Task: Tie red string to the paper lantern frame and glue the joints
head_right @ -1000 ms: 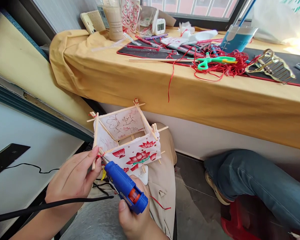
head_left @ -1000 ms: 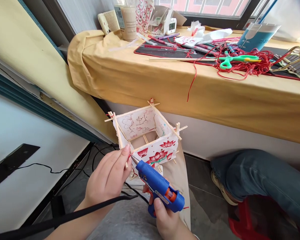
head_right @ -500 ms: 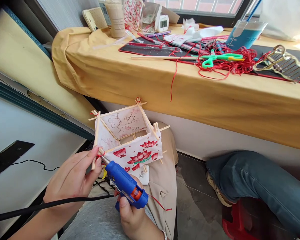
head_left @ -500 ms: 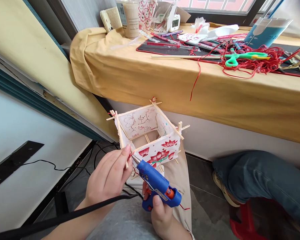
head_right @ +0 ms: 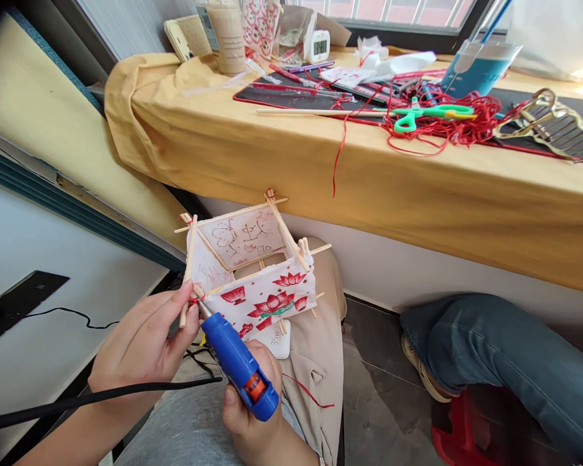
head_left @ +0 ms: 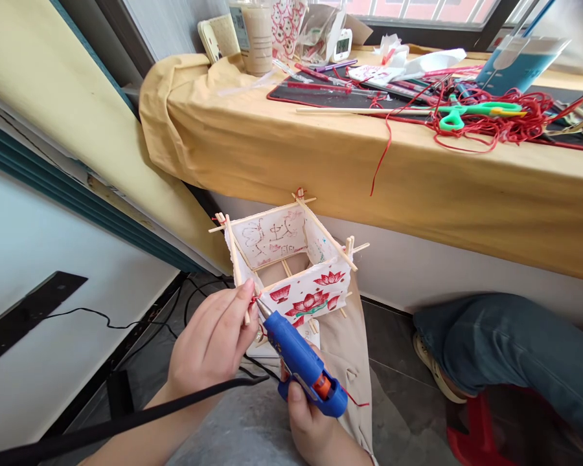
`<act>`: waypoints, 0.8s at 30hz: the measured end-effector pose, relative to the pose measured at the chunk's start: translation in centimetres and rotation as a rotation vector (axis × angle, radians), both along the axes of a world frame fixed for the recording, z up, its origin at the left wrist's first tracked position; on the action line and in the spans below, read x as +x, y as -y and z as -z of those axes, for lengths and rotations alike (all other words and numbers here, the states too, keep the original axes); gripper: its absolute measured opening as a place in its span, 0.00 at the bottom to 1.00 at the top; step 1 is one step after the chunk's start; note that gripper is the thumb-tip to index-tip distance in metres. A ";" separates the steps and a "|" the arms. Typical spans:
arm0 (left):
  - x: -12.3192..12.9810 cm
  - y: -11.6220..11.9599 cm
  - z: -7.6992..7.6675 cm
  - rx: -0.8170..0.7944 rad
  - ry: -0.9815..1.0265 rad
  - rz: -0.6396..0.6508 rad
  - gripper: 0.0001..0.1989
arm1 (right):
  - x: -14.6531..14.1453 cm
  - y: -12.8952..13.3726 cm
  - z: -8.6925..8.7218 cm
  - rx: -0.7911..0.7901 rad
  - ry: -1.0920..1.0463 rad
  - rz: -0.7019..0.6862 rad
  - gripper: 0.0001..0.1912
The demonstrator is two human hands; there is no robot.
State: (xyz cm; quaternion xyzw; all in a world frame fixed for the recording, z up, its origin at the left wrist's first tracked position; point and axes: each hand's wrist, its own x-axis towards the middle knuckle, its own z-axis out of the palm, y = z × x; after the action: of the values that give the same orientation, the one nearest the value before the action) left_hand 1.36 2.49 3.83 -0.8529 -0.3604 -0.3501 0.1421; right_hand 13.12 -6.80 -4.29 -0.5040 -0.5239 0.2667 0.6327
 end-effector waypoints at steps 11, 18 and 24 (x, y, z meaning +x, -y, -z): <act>0.6 0.3 -0.6 0.000 0.064 0.043 0.25 | 0.6 0.3 -2.0 -0.037 0.019 0.011 0.07; 0.4 1.0 -1.0 -0.166 0.143 -0.014 0.18 | 0.7 1.2 -0.7 0.010 -0.087 0.023 0.14; 0.8 1.3 -0.6 -0.414 0.413 -0.071 0.15 | 0.6 1.4 -0.4 -0.021 -0.107 0.032 0.13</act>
State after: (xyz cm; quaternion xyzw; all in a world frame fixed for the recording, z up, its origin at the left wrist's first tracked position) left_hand 2.13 1.16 4.41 -0.7613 -0.4748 -0.4302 -0.0992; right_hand 13.76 -8.23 -3.90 -0.5040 -0.4782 0.2886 0.6588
